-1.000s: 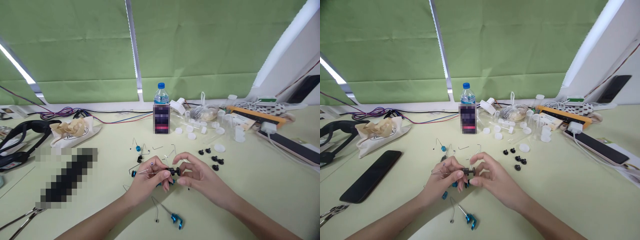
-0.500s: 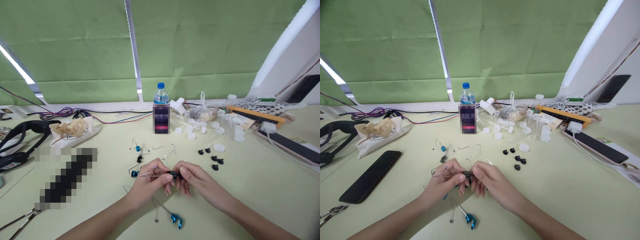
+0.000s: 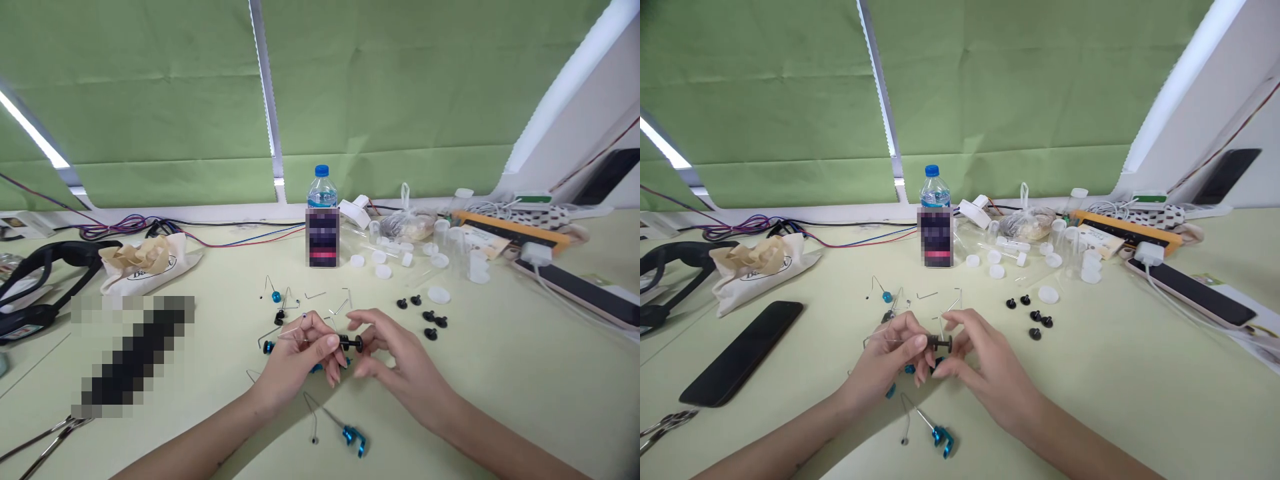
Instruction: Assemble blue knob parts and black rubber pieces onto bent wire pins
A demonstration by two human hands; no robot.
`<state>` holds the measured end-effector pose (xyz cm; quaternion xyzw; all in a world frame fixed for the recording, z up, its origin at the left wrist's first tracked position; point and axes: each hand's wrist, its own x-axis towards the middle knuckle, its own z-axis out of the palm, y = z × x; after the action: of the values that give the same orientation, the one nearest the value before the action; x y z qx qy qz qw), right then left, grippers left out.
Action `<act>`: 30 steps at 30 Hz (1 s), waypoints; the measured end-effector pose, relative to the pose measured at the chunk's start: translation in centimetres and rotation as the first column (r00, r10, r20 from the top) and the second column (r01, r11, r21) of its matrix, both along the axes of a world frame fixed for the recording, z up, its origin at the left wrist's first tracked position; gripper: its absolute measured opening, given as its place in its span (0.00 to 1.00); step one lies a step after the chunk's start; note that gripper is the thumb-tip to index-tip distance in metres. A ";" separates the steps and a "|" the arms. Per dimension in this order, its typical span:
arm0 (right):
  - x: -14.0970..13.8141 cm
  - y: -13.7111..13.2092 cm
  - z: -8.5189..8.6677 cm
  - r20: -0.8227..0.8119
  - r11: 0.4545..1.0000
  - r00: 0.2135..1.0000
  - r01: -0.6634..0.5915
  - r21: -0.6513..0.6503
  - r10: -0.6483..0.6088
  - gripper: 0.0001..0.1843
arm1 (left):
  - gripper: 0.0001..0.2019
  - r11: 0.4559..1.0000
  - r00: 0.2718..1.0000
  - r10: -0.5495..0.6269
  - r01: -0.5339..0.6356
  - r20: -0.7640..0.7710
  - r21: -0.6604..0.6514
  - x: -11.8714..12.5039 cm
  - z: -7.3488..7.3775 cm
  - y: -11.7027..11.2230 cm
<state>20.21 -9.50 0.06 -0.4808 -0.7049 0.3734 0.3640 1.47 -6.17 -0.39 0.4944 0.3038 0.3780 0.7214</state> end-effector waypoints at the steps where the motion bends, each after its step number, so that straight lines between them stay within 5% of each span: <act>1: -0.1 0.1 0.1 -0.095 0.991 0.995 -0.048 -0.129 0.035 0.17 | 0.14 1.000 1.000 0.001 -0.001 -0.008 0.028 0.0 0.0 0.0; 3: -0.3 0.1 0.3 -0.227 0.940 0.970 -0.155 -0.304 0.087 0.22 | 0.14 0.998 1.000 -0.002 0.003 -0.018 0.061 -0.1 0.0 0.0; 5: -0.4 0.0 0.4 -0.202 0.934 0.976 -0.147 -0.324 0.083 0.21 | 0.14 0.998 1.000 -0.011 0.012 -0.026 0.053 -0.1 0.0 0.0; 8: -0.3 -0.3 0.4 0.142 1.000 0.990 -0.012 0.015 0.010 0.12 | 0.14 0.999 1.000 -0.023 0.022 -0.020 -0.043 0.0 0.0 0.2; 11: 0.3 -0.6 -0.1 0.492 0.919 0.867 -0.125 0.375 -0.082 0.13 | 0.16 0.981 0.999 -0.030 0.035 0.027 -0.190 0.1 0.1 0.1; 15: 0.8 -0.5 -0.7 0.532 0.853 0.841 -0.200 0.482 -0.104 0.15 | 0.16 0.965 0.998 -0.018 0.033 0.062 -0.261 0.1 0.2 0.1; 17: 0.6 -0.3 -0.6 0.406 0.905 0.909 -0.091 0.416 -0.095 0.16 | 0.15 0.976 0.998 -0.011 0.024 0.063 -0.216 0.0 0.1 0.1; 20: 0.1 0.0 0.0 0.083 1.000 0.997 0.002 0.013 -0.003 0.15 | 0.13 0.995 1.000 -0.017 0.019 0.025 -0.096 -0.2 0.2 0.3; 22: -0.3 0.1 0.4 -0.097 0.974 0.993 -0.082 -0.212 0.063 0.18 | 0.13 0.999 1.000 -0.021 0.021 0.001 -0.040 -0.2 0.2 0.3; 24: -0.5 0.0 0.5 -0.113 0.965 0.991 -0.099 -0.243 0.073 0.17 | 0.13 0.999 1.000 -0.021 0.021 -0.007 -0.048 -0.2 0.3 0.2; 27: -0.3 -0.2 0.1 0.217 0.997 0.976 -0.008 0.079 -0.010 0.08 | 0.14 0.986 1.000 -0.006 0.009 0.014 -0.166 0.0 0.2 0.2; 30: 0.2 -0.5 -0.5 0.579 0.856 0.800 -0.184 0.483 -0.155 0.11 | 0.16 0.958 0.999 0.002 0.010 0.043 -0.288 0.1 0.0 0.3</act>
<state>20.43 -10.05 -0.44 -0.4523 -0.8604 0.0018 0.2347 1.58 -5.91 -0.40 0.3763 0.3390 0.3389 0.7929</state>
